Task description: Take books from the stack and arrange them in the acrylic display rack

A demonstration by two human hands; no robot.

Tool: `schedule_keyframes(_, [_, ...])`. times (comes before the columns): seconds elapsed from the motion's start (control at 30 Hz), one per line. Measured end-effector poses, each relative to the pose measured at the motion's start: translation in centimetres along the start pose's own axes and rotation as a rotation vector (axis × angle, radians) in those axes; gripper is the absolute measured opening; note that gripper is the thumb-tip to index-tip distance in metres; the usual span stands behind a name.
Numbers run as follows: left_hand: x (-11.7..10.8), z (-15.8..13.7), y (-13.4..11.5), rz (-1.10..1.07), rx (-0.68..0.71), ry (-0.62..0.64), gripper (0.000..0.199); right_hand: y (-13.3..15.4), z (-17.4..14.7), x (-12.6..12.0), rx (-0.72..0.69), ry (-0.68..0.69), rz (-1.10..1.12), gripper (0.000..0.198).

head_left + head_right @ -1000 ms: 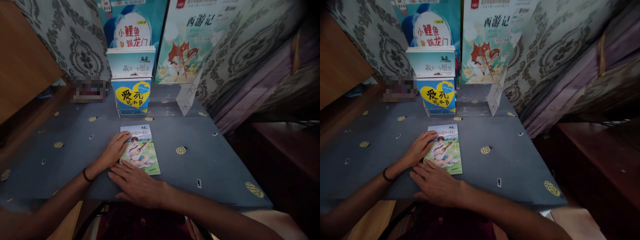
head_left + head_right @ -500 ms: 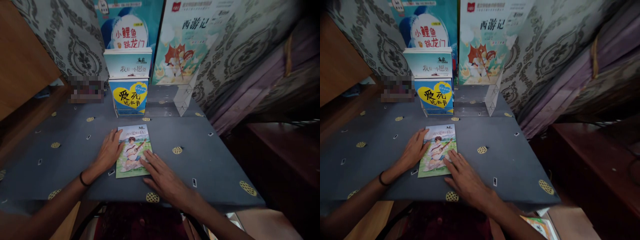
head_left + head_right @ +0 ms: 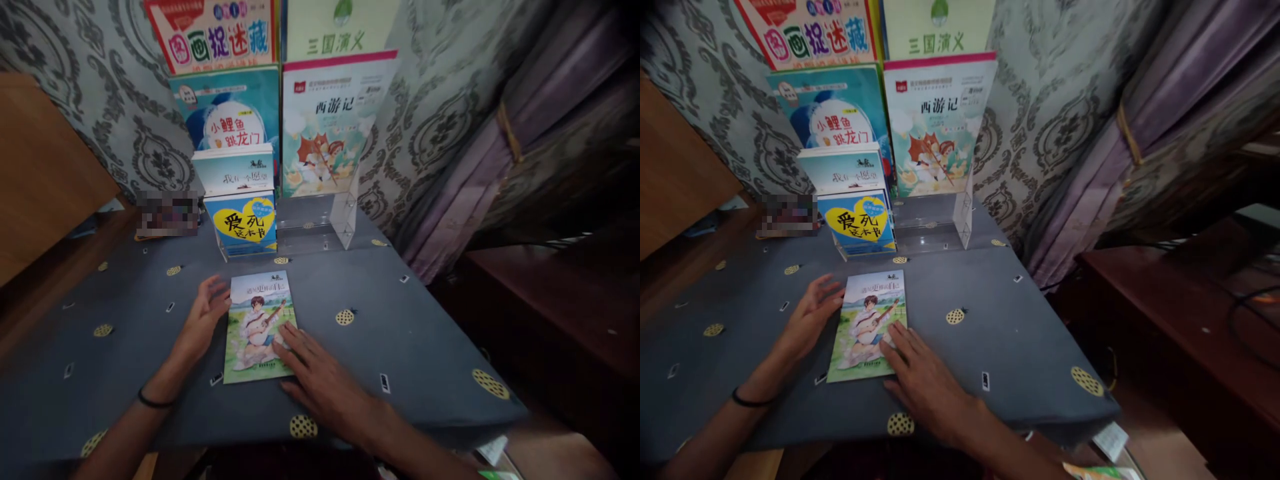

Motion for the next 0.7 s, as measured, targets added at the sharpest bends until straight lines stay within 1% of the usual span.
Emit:
schedule_keyframes(0.07, [0.1, 0.3, -0.4, -0.075, -0.081, -0.035, 0.059, 0.0, 0.0, -0.1, 0.004, 0.022, -0.010, 0.066])
schedule_keyframes(0.17, [0.0, 0.8, -0.9, -0.142, -0.193, -0.071, 0.050, 0.1, -0.1, -0.5, 0.017, 0.045, -0.029, 0.067])
schedule_keyframes(0.27, [-0.2, 1.0, -1.2, -0.151, -0.242, -0.085, 0.041, 0.2, -0.3, -0.8, 0.022, 0.037, -0.032, 0.067])
schedule_keyframes(0.33, [-0.1, 0.8, -1.3, -0.150, -0.275, -0.048, 0.041, 0.2, -0.5, -0.9, 0.020, 0.014, -0.027, 0.067])
schedule_keyframes(0.4, [0.4, 0.4, -0.9, -0.162, -0.348, 0.040, 0.045, -0.1, -0.6, -0.6, 0.012, -0.015, -0.022, 0.069])
schedule_keyframes(0.47, [1.1, -0.2, -0.3, -0.176, -0.422, 0.116, 0.052, -0.7, -0.7, 0.1, -0.014, -0.052, -0.016, 0.072])
schedule_keyframes(0.5, [1.4, -0.5, 0.0, -0.184, -0.435, 0.130, 0.055, -1.2, -0.7, 0.6, -0.035, -0.073, -0.012, 0.073])
schedule_keyframes(0.6, [2.0, -0.9, 0.9, -0.250, -0.406, 0.140, 0.060, -2.8, -0.6, 2.6, -0.084, -0.154, 0.004, 0.071])
schedule_keyframes(0.7, [2.1, -0.8, 1.6, -0.347, -0.417, 0.179, 0.065, -4.6, -0.3, 4.9, -0.052, -0.233, 0.052, 0.063])
Point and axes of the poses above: each hand's wrist, its own z-axis towards the middle knuckle, its own x-axis out of the palm, y = z × x, the point moved 2 cm from there along z, towards the middle knuckle, and after that the axes turned 9 degrees about -z, right-handed, at the moved point
